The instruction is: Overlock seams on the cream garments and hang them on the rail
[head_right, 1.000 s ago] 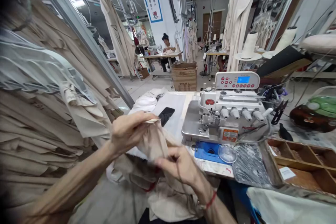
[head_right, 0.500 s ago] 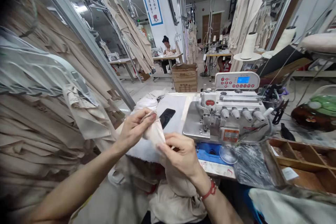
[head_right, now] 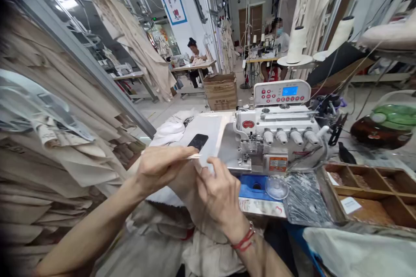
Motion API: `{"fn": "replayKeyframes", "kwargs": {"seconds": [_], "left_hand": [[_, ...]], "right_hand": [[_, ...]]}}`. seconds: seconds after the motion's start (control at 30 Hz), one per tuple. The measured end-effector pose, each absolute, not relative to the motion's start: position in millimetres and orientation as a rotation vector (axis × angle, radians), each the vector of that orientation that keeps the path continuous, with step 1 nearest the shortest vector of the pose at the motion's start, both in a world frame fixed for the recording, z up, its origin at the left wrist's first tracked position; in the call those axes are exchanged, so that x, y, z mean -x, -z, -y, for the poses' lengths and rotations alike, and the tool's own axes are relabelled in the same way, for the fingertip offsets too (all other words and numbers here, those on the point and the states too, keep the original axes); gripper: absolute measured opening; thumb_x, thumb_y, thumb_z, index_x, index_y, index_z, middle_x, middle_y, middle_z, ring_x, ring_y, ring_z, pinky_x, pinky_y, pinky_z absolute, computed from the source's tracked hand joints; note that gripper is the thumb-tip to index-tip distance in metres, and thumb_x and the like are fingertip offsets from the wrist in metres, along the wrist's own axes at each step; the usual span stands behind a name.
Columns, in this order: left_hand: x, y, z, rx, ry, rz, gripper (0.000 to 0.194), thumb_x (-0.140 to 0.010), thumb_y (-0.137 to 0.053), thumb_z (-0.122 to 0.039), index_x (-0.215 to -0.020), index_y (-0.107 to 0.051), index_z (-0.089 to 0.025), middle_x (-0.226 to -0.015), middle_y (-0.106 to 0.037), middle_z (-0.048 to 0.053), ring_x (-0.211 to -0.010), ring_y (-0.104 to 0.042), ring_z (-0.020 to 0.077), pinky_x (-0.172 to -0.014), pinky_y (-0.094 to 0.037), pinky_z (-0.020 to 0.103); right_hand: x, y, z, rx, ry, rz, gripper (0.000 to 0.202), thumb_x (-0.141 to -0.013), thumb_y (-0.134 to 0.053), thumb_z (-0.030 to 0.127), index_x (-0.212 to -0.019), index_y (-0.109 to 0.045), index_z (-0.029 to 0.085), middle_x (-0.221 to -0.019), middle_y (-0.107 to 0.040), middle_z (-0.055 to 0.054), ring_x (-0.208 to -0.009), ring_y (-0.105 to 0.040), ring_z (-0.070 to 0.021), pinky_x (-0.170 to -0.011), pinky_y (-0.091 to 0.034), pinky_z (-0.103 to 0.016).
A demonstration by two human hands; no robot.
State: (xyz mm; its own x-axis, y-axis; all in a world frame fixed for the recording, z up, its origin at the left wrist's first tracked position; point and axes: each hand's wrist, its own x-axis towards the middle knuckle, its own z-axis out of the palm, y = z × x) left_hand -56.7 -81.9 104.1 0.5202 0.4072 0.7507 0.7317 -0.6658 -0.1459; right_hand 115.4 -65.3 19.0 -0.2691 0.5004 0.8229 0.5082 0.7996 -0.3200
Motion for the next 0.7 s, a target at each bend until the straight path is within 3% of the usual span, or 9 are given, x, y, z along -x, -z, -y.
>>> {"fn": "replayKeyframes", "kwargs": {"seconds": [0.17,0.23,0.4,0.57,0.7], "left_hand": [[65.2,-113.2,92.9,2.054,0.862,0.942,0.016,-0.100,-0.056,-0.012,-0.109,-0.067,-0.018,-0.060,-0.068,-0.005,-0.047,-0.062,0.0095,-0.050,-0.043,0.020],[63.8,-112.6,95.8,2.017,0.903,1.002,0.016,-0.098,-0.057,-0.010,-0.108,-0.068,-0.018,-0.067,-0.073,-0.002,-0.053,-0.067,0.0108,-0.054,-0.047,0.019],[56.5,-113.9,103.6,2.167,1.090,1.077,0.019,-0.097,-0.055,-0.009,-0.104,-0.070,-0.020,-0.084,-0.080,0.000,-0.068,-0.075,0.0118,-0.065,-0.055,0.018],[58.6,-118.8,94.1,2.281,1.271,1.283,0.009,-0.096,-0.066,-0.017,-0.094,-0.073,-0.019,-0.078,-0.077,-0.002,-0.063,-0.067,0.0095,-0.059,-0.048,0.019],[47.9,-68.5,47.2,2.450,1.275,1.568,0.018,-0.094,-0.072,-0.032,-0.081,-0.074,-0.019,-0.072,-0.071,-0.001,-0.069,-0.060,0.0140,-0.069,-0.044,0.027]], "right_hand": [[-118.2,-18.8,64.3,0.690,0.063,1.918,0.035,-0.103,-0.049,0.009,-0.073,-0.065,0.019,-0.076,-0.071,-0.006,-0.066,-0.061,-0.0167,-0.060,-0.042,-0.028],[-115.0,-21.2,68.0,0.655,-0.040,1.873,0.033,-0.100,-0.052,0.008,-0.071,-0.064,0.019,-0.076,-0.070,-0.006,-0.067,-0.060,-0.0174,-0.062,-0.044,-0.028],[-110.8,-33.6,71.0,0.538,-0.800,1.755,0.021,-0.098,-0.065,0.025,-0.078,-0.071,0.020,-0.090,-0.075,-0.006,-0.076,-0.066,-0.0175,-0.059,-0.048,-0.025],[-133.3,-36.0,68.2,0.508,-1.240,1.719,0.028,-0.093,-0.071,0.033,-0.070,-0.075,0.017,-0.067,-0.068,-0.001,-0.061,-0.058,-0.0144,-0.058,-0.042,-0.025],[-148.8,4.7,54.8,0.831,-1.433,1.569,0.047,-0.081,-0.078,0.055,-0.056,-0.069,0.016,-0.053,-0.054,0.001,-0.052,-0.046,-0.0126,-0.050,-0.034,-0.025]]}}
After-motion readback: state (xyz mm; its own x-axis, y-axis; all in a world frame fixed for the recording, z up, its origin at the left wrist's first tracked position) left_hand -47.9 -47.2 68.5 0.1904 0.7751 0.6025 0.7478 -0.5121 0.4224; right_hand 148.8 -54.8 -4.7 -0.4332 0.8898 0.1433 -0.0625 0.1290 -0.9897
